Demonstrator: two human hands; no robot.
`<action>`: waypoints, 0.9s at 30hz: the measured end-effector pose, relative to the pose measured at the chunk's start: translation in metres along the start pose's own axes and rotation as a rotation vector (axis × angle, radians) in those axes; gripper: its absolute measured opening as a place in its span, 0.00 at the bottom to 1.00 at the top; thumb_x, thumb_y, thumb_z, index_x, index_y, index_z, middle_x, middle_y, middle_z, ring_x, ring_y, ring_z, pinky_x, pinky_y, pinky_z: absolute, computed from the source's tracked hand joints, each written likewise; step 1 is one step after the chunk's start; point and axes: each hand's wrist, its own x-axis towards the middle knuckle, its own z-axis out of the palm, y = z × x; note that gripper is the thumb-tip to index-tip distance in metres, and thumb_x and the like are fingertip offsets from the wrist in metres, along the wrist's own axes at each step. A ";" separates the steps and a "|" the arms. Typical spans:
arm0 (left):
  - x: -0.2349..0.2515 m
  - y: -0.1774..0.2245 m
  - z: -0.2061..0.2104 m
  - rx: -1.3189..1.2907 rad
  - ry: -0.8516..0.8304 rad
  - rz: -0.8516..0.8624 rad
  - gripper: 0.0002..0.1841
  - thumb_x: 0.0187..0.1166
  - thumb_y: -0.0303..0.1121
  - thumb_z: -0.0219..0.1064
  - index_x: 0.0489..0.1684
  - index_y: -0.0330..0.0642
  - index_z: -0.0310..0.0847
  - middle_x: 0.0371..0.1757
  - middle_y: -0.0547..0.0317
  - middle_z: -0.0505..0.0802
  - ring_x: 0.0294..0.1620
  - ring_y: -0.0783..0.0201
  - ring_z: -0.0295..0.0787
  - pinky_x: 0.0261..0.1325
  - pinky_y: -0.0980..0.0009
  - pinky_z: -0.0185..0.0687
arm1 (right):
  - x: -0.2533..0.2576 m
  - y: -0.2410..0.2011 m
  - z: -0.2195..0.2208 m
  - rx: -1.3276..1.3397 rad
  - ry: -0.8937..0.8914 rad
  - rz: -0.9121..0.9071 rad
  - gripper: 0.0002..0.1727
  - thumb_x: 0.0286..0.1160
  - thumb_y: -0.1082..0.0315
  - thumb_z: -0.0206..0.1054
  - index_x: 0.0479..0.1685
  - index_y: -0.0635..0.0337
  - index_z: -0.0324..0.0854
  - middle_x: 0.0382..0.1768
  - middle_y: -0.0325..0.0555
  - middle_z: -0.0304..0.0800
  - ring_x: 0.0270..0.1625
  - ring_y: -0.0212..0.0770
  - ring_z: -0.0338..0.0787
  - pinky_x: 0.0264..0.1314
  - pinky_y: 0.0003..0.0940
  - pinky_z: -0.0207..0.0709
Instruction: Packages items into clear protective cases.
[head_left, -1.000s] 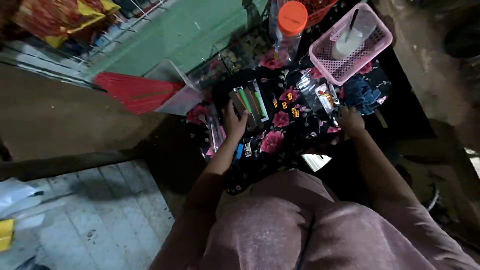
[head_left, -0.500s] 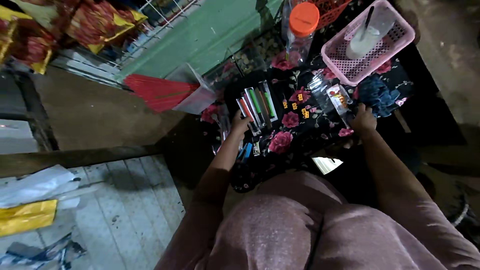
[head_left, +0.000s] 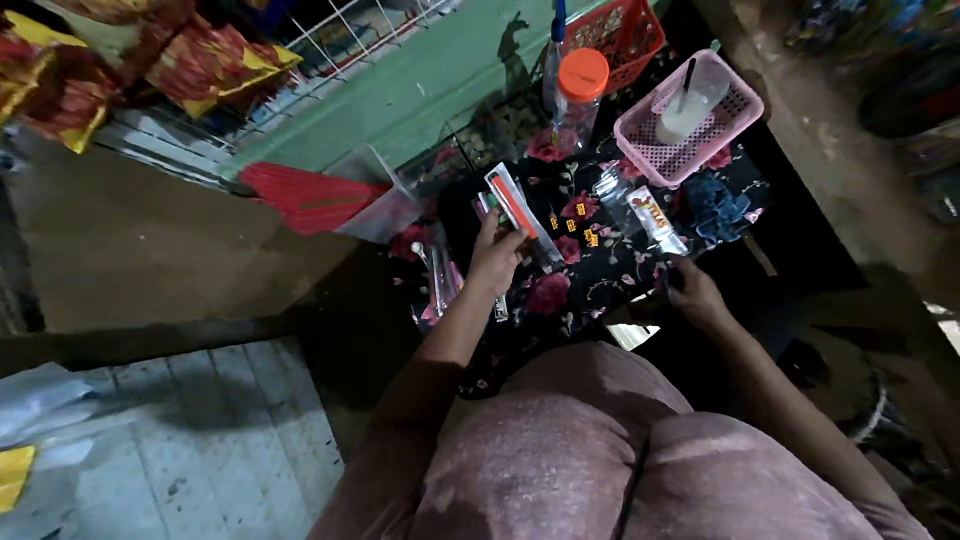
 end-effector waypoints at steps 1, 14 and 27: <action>-0.002 0.004 0.007 -0.002 -0.027 0.015 0.31 0.81 0.20 0.59 0.84 0.42 0.54 0.61 0.52 0.82 0.54 0.62 0.87 0.56 0.62 0.88 | -0.020 -0.013 0.008 0.104 -0.033 -0.064 0.31 0.80 0.71 0.69 0.83 0.65 0.66 0.61 0.66 0.86 0.56 0.59 0.91 0.61 0.62 0.83; -0.024 0.027 0.058 -0.060 -0.196 0.106 0.30 0.80 0.18 0.58 0.82 0.42 0.52 0.63 0.52 0.81 0.59 0.61 0.87 0.61 0.59 0.88 | -0.085 -0.057 0.033 0.369 -0.247 -0.183 0.40 0.76 0.52 0.66 0.86 0.63 0.60 0.63 0.45 0.84 0.57 0.26 0.85 0.62 0.29 0.81; -0.040 0.025 0.072 -0.002 -0.225 0.191 0.33 0.77 0.18 0.61 0.82 0.41 0.53 0.62 0.54 0.82 0.57 0.63 0.87 0.57 0.60 0.89 | -0.092 -0.053 0.034 0.435 -0.163 -0.266 0.37 0.77 0.56 0.65 0.83 0.66 0.62 0.60 0.43 0.85 0.52 0.20 0.84 0.58 0.22 0.80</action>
